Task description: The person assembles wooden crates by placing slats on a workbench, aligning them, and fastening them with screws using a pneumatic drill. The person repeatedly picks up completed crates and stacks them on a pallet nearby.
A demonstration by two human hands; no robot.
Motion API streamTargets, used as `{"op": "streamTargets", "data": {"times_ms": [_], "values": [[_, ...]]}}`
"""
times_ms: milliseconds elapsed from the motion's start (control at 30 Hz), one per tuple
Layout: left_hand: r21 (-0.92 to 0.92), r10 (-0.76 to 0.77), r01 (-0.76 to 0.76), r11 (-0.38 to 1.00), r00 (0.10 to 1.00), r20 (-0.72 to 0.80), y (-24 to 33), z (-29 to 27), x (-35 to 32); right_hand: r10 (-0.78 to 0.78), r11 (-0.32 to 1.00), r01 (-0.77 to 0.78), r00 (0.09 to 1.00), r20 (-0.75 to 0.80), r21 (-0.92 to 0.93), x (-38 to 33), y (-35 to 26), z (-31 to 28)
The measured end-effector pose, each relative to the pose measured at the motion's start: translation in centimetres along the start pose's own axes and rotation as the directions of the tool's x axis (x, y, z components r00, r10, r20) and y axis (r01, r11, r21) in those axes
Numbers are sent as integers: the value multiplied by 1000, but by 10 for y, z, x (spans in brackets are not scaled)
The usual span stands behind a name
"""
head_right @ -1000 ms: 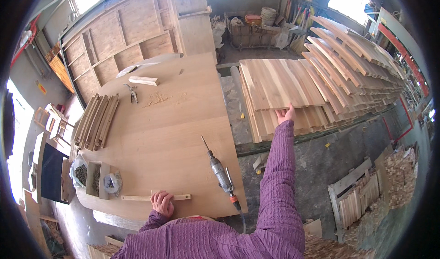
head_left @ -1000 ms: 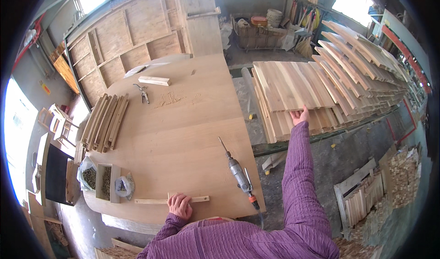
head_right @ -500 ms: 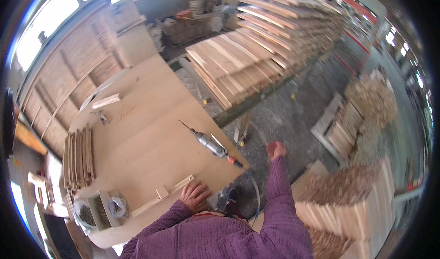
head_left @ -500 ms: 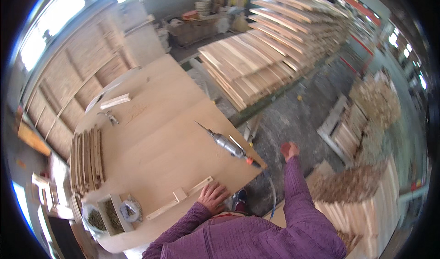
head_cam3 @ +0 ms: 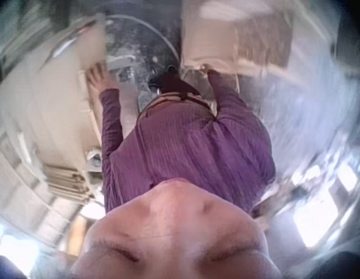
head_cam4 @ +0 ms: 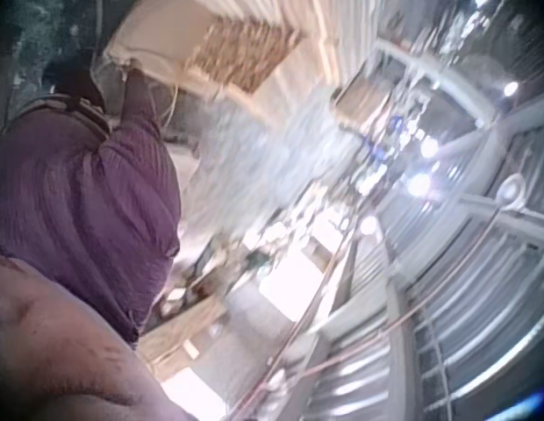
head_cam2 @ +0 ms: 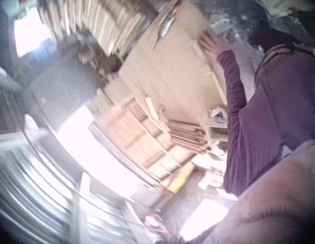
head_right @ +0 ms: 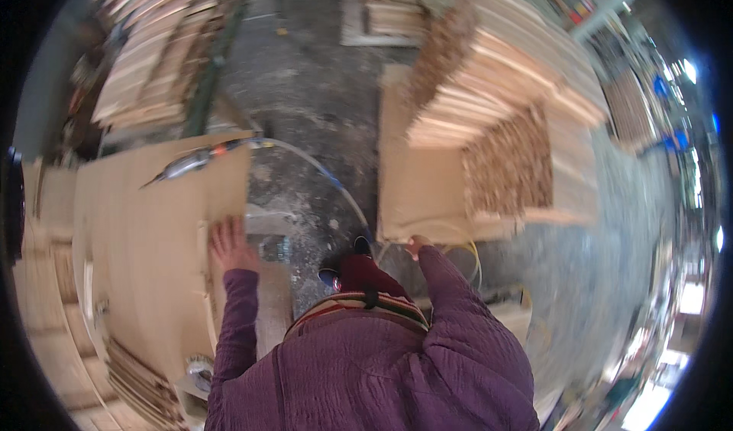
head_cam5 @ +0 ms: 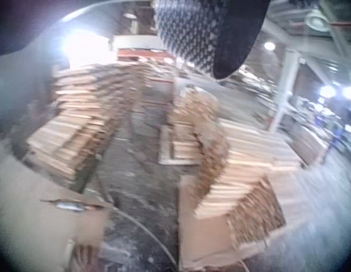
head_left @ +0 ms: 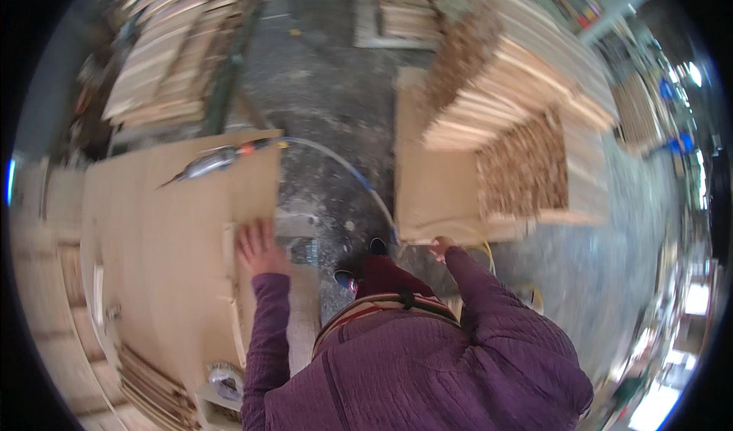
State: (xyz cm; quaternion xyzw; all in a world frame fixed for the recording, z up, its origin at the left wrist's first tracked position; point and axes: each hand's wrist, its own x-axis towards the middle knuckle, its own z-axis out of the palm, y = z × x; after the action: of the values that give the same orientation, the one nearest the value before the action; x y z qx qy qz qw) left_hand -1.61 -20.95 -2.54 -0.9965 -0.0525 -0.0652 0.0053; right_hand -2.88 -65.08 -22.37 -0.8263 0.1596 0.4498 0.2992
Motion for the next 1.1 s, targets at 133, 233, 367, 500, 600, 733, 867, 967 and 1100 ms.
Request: {"op": "streamTargets", "data": {"times_ms": [133,233,367,500,600,733,867,967,1100], "values": [[98,24,-30,995,998,60,5,5,1,175,957,-140,977,-120,255,-41,70,21],[206,35,-41,978,999,30,3,10,0,320,890,-237,933,-163,390,-66,121,45],[227,86,-80,971,996,-19,13,4,5,420,879,-318,869,-261,355,-114,182,81],[251,158,-143,957,986,-44,16,7,6,530,812,-418,821,-213,408,-154,242,117],[285,135,-119,951,990,-38,24,3,11,557,792,-484,823,-114,372,-178,273,130],[406,203,-176,897,979,-24,41,0,5,534,831,-488,835,-136,268,-196,320,133],[454,209,-189,871,978,6,60,-3,5,623,777,-612,781,-40,148,-199,369,122],[400,334,-291,869,942,-42,68,-3,4,682,731,-677,730,-54,82,-185,419,110],[401,354,-320,858,935,-12,80,2,4,770,636,-767,621,-147,86,-149,484,96]]}}
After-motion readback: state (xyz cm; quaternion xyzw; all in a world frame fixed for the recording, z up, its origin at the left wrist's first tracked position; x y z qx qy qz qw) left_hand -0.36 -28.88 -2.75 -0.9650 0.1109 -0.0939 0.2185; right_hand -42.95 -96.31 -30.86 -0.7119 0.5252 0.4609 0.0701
